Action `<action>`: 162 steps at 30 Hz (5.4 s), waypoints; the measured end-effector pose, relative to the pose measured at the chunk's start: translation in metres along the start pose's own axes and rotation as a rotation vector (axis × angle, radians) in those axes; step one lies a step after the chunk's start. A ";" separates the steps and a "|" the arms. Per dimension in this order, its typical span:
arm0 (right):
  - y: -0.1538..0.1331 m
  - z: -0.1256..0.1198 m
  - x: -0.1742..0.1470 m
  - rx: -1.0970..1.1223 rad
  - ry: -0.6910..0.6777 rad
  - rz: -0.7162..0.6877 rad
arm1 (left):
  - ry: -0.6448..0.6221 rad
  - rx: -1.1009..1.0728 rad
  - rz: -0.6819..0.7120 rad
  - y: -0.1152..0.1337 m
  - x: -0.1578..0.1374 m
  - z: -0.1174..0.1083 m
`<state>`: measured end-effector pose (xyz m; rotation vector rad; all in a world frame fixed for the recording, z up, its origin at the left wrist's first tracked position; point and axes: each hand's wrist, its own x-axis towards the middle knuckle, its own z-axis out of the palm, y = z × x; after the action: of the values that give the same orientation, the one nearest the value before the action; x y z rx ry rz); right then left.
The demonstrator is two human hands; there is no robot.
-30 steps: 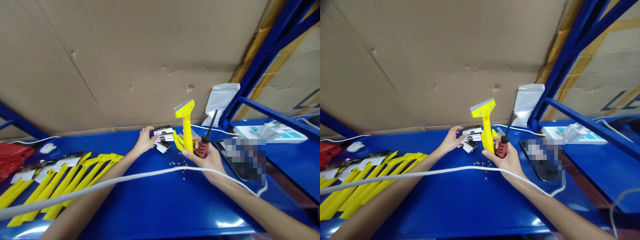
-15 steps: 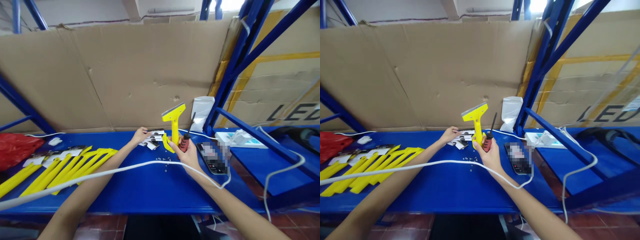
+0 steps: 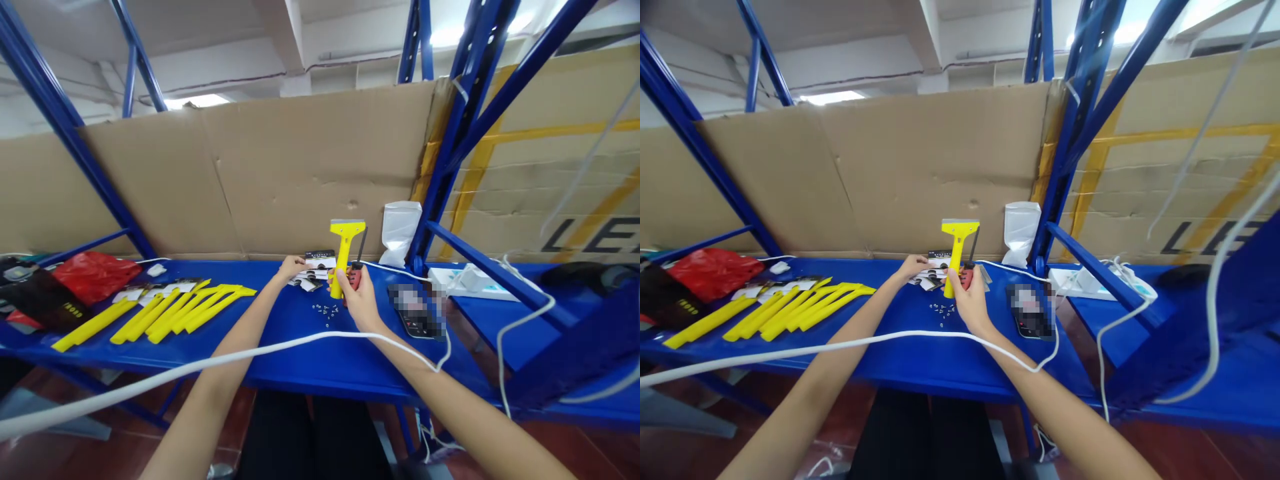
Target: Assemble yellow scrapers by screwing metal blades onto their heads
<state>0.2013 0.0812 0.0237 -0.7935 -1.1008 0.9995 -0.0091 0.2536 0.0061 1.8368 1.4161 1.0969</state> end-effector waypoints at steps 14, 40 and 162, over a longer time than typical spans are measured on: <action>-0.018 -0.005 0.014 -0.144 0.110 -0.175 | 0.102 -0.242 0.251 0.020 -0.054 -0.034; -0.002 -0.011 0.060 -0.404 0.061 -0.391 | -0.005 -0.606 0.130 0.036 -0.066 -0.010; -0.006 -0.001 0.046 0.196 -0.181 0.075 | -0.291 -1.005 -0.132 0.059 -0.076 -0.003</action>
<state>0.2102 0.1223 0.0443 -0.5981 -1.1133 1.2410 0.0095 0.1643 0.0361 1.0814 0.5950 1.1141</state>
